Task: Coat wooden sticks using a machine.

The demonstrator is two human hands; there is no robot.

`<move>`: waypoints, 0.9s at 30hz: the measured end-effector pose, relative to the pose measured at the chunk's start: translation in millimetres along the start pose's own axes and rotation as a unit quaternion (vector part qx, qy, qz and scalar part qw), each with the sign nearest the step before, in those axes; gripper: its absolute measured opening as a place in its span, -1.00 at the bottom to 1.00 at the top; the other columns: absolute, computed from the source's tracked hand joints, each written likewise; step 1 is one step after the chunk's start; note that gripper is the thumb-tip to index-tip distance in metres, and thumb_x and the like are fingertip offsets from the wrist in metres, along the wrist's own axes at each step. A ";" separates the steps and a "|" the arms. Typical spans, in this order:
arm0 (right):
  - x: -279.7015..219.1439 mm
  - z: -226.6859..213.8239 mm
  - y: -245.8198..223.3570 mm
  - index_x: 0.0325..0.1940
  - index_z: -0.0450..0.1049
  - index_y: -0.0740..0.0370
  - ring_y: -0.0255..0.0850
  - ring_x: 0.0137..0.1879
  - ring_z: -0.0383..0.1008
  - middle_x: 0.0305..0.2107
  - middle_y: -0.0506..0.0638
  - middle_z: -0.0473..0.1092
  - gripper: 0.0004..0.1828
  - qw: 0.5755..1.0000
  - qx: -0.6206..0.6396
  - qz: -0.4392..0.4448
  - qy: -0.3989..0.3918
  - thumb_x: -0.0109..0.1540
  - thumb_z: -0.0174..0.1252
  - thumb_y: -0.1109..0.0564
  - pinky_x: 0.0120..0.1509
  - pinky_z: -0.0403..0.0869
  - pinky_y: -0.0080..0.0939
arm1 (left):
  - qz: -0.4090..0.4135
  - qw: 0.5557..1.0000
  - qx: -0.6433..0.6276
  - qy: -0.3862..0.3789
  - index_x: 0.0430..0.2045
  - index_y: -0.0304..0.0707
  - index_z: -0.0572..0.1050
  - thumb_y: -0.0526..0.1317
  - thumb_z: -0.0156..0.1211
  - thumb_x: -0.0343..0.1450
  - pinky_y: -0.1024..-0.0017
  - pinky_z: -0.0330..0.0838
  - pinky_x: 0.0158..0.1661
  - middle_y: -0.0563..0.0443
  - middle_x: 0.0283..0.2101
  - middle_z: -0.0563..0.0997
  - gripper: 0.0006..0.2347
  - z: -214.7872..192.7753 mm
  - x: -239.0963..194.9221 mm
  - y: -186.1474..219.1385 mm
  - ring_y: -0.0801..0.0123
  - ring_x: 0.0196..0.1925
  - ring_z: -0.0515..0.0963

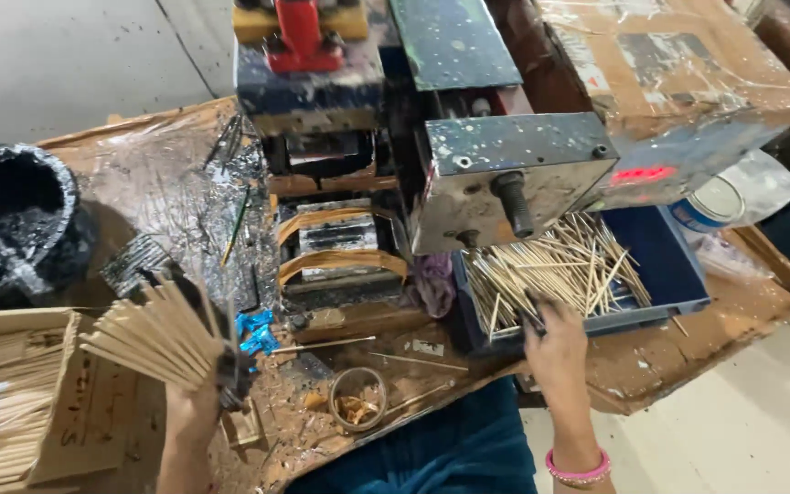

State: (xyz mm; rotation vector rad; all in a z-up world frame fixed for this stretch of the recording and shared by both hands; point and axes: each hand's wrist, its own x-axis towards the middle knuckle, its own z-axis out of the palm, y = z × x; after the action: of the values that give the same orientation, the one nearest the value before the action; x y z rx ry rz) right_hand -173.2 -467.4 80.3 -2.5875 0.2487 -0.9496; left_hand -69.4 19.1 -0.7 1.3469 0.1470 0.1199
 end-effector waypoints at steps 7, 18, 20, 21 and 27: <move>12.6 26.3 -97.1 -0.06 0.58 0.35 -0.35 -0.29 0.47 -0.38 -0.01 0.54 -0.80 0.786 0.508 0.172 -0.307 0.23 0.21 0.30 -0.23 0.50 -0.28 | 0.050 0.874 0.242 -0.419 -0.11 -0.34 0.60 -0.44 0.15 0.26 0.42 0.46 -0.50 0.08 -0.49 0.66 -0.68 101.0 -26.8 73.5 0.50 -0.52 0.52; 112.2 42.2 -171.0 0.24 0.52 0.16 0.09 0.27 0.41 0.13 0.03 0.47 -0.32 0.923 0.125 -0.325 -0.165 0.00 0.16 0.32 0.26 0.47 0.01 | 0.170 0.967 0.143 -0.122 -0.40 -0.38 0.57 -0.33 0.17 0.46 0.49 0.23 -0.54 0.19 -0.55 0.47 -0.91 76.8 101.9 71.2 0.60 -0.52 0.38; 115.6 53.8 -172.1 0.30 0.45 0.11 0.14 0.36 0.34 0.23 -0.06 0.42 -0.41 0.951 -0.016 -0.259 -0.169 0.19 0.01 0.38 0.02 0.56 -0.08 | 0.107 0.991 0.066 -0.051 -0.35 -0.33 0.58 -0.32 0.15 0.43 0.49 0.18 -0.58 0.18 -0.54 0.50 -0.92 100.2 106.7 73.3 0.59 -0.57 0.36; 113.4 51.6 -174.3 0.30 0.45 0.11 0.14 0.36 0.34 0.23 -0.06 0.42 -0.41 0.950 -0.011 -0.262 -0.170 0.19 0.01 0.38 0.02 0.56 -0.08 | 0.107 0.991 0.069 -0.046 -0.35 -0.33 0.58 -0.32 0.15 0.43 0.49 0.18 -0.58 0.18 -0.54 0.50 -0.92 105.0 107.9 68.6 0.59 -0.57 0.36; 96.1 63.8 -147.4 0.25 0.48 0.24 0.04 -0.08 0.53 0.23 0.04 0.43 -0.42 0.947 -0.045 -0.304 -0.093 0.12 0.07 0.30 -0.03 0.54 0.09 | 0.038 0.997 -0.059 -0.035 -0.32 -0.35 0.49 -0.38 0.03 0.42 0.48 0.17 -0.59 0.18 -0.53 0.41 -0.92 118.5 113.8 37.3 0.55 -0.58 0.34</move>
State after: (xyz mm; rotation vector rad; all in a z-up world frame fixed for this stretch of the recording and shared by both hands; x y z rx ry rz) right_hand -53.4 -342.1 150.9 -2.8687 -0.6070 -0.8779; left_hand 63.3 -67.2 57.1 1.2378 0.0299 0.1427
